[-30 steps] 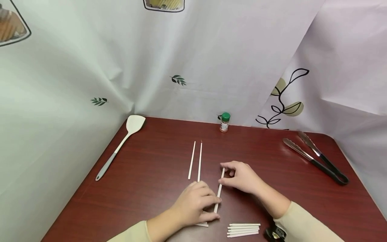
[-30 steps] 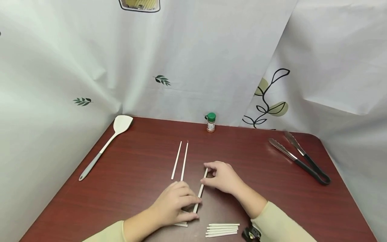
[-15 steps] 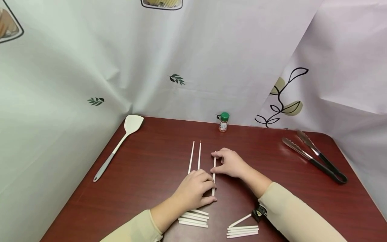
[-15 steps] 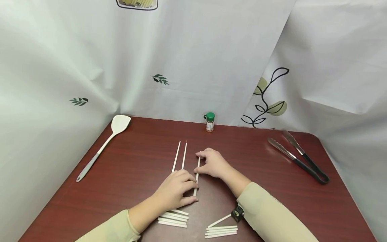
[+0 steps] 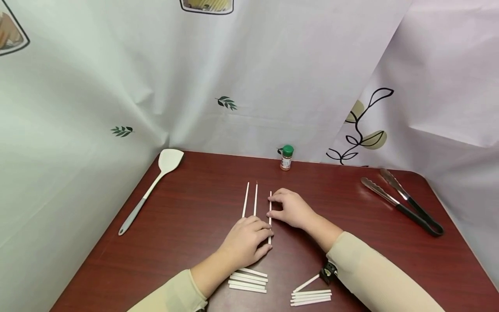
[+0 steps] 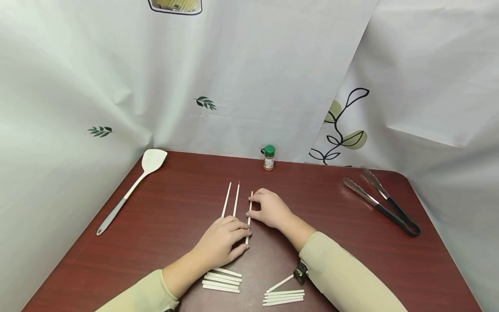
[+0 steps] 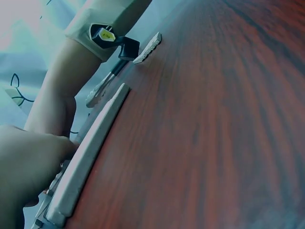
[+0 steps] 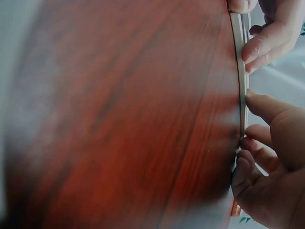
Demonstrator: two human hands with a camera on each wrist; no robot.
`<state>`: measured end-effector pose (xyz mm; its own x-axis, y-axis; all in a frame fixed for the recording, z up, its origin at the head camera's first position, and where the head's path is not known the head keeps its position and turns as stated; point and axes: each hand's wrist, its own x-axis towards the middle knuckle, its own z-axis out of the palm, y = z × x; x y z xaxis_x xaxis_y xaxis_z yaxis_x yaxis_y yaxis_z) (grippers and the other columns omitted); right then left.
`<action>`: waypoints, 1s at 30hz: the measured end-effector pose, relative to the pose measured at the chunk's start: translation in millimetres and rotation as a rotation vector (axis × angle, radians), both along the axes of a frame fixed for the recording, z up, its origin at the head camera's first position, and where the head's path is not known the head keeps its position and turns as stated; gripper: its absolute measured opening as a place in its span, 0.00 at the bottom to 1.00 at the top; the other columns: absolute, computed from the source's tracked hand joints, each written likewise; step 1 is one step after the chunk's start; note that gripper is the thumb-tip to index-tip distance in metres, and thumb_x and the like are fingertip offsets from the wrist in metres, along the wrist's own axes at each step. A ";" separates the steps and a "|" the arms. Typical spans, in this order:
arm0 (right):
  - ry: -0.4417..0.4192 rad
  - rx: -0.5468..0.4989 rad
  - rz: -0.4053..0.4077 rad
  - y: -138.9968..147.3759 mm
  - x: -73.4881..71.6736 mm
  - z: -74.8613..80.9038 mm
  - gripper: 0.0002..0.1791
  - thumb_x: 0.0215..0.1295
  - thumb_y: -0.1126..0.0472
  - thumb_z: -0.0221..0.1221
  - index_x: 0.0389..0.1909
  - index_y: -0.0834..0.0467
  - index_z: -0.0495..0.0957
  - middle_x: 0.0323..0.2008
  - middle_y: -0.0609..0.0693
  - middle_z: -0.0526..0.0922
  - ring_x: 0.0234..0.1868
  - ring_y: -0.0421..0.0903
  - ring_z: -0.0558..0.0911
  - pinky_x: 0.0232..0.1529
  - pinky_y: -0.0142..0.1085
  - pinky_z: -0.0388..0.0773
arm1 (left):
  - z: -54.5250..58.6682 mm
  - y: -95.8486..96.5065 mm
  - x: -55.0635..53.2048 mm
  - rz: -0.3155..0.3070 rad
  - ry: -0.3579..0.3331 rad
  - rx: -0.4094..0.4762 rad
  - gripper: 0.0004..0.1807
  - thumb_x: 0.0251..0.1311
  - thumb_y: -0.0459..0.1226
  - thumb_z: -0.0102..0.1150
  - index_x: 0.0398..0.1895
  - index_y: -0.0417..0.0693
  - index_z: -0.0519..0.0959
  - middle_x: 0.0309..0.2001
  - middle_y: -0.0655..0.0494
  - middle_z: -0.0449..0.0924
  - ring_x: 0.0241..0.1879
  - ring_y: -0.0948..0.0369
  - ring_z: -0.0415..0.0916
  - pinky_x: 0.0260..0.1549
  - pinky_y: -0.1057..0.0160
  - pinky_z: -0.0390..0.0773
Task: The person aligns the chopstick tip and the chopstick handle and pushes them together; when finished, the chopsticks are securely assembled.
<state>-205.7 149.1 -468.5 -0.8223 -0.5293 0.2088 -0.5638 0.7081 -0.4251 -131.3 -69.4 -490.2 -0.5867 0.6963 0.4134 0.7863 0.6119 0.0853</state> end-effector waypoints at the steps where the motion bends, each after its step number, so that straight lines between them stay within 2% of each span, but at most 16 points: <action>1: 0.002 0.005 0.003 -0.7 -0.4 -0.6 0.24 0.62 0.56 0.76 0.56 0.64 0.87 0.50 0.53 0.84 0.52 0.51 0.85 0.57 0.47 0.81 | -0.3 -0.2 -0.2 0.004 0.005 -0.001 0.14 0.63 0.50 0.73 0.48 0.58 0.90 0.53 0.64 0.86 0.55 0.61 0.78 0.52 0.56 0.78; 13: -0.035 0.028 0.010 -8.2 0.3 2.6 0.29 0.63 0.52 0.76 0.61 0.63 0.85 0.55 0.54 0.83 0.58 0.53 0.83 0.60 0.48 0.79 | -0.9 -3.6 -3.9 0.048 0.060 0.018 0.13 0.65 0.45 0.71 0.50 0.54 0.91 0.54 0.60 0.88 0.54 0.58 0.80 0.49 0.55 0.78; 30: -0.058 0.055 -0.044 -12.9 0.4 -0.8 0.31 0.67 0.49 0.73 0.66 0.59 0.83 0.58 0.53 0.80 0.58 0.52 0.83 0.58 0.49 0.80 | -4.0 -6.5 -7.1 0.066 0.064 0.041 0.12 0.65 0.44 0.70 0.49 0.53 0.91 0.53 0.60 0.88 0.53 0.58 0.80 0.50 0.54 0.78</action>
<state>-205.3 136.2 -469.3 -0.8550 -0.5016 0.1316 -0.5070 0.7551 -0.4155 -138.3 -75.8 -494.2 -0.6019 0.6390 0.4790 0.7492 0.6594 0.0618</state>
